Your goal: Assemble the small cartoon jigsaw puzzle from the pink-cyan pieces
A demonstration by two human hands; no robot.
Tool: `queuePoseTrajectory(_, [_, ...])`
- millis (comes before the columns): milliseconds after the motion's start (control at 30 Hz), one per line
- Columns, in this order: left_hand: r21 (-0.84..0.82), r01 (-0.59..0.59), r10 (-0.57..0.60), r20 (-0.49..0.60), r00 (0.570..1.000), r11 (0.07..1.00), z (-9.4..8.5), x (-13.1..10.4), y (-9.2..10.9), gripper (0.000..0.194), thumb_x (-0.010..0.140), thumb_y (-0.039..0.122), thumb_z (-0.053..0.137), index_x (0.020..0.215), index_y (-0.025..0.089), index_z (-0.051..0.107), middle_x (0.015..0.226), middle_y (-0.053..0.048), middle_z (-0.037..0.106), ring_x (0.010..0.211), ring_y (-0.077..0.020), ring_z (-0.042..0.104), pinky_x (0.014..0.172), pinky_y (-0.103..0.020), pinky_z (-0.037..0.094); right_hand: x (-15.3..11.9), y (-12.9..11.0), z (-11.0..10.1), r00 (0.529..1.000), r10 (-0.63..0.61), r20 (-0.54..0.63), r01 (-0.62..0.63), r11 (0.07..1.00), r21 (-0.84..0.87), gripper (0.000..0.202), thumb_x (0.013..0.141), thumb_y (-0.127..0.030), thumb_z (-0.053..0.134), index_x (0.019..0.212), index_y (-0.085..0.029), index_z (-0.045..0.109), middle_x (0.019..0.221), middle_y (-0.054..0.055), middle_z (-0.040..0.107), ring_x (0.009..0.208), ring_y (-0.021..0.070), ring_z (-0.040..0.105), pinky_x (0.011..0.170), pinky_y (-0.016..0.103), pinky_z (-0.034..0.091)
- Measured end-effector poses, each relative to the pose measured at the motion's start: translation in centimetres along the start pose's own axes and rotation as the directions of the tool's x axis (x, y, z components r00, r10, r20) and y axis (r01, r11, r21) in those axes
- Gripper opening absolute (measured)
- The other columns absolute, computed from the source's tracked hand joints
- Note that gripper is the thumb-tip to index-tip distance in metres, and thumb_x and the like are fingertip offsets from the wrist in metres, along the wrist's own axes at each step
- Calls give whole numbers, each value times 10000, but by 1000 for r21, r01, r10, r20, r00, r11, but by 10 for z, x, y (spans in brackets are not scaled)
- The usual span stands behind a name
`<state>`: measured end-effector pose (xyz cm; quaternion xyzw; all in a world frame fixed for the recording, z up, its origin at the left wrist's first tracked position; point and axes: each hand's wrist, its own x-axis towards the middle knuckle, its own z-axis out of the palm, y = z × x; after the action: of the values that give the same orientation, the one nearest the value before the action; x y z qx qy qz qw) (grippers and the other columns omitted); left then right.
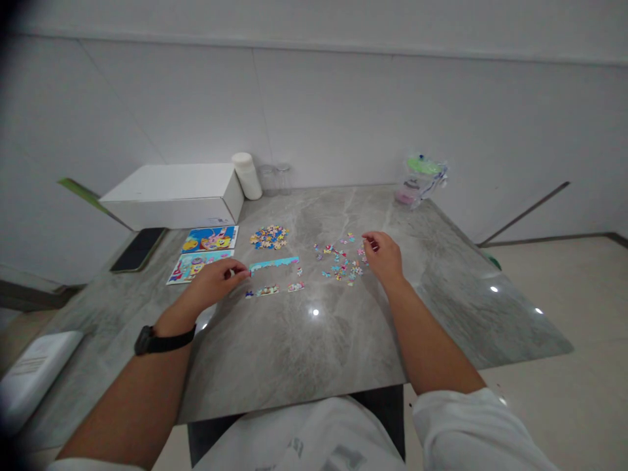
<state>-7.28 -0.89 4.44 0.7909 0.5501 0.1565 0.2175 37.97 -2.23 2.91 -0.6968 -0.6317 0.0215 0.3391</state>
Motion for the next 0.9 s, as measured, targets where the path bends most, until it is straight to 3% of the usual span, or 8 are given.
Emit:
queuePoseTrajectory(167, [3,-58,56,-314,948,998,17,5,2,332,996,470,525,1038,217,735,947,-53,725,768,-194,591,763,-332,470,8,30,-4,982,77,-172,-66,995,71,363,945,-344,526,1194,-185,737,1046,124,762,851,229,686,862,371,559])
queuePoseTrajectory(300, [-56,-125,87,-446,891,991,29,10,-2,301,991,436,554,1048,203,736,893,-42,689,680,-173,538,692,-325,447,14,56,2,961,131,-244,-96,984,150,355,887,-338,562,1140,-183,757,959,108,768,778,221,675,832,388,561])
queuePoseTrajectory(467, [-134,-172,74,-536,841,976,34,13,-5,270,1013,396,535,1053,212,727,945,-45,691,721,-176,566,676,-320,444,15,69,12,968,111,-225,-82,988,134,336,868,-318,550,1092,-189,766,988,123,773,835,240,690,887,417,555])
queuePoseTrajectory(900, [-196,-269,88,-633,769,943,36,20,-11,255,1013,321,520,1004,200,744,926,-60,694,892,-222,644,830,-362,492,19,69,33,980,130,-152,-119,990,80,348,895,-335,530,1106,-183,761,1003,132,781,874,270,702,916,429,547])
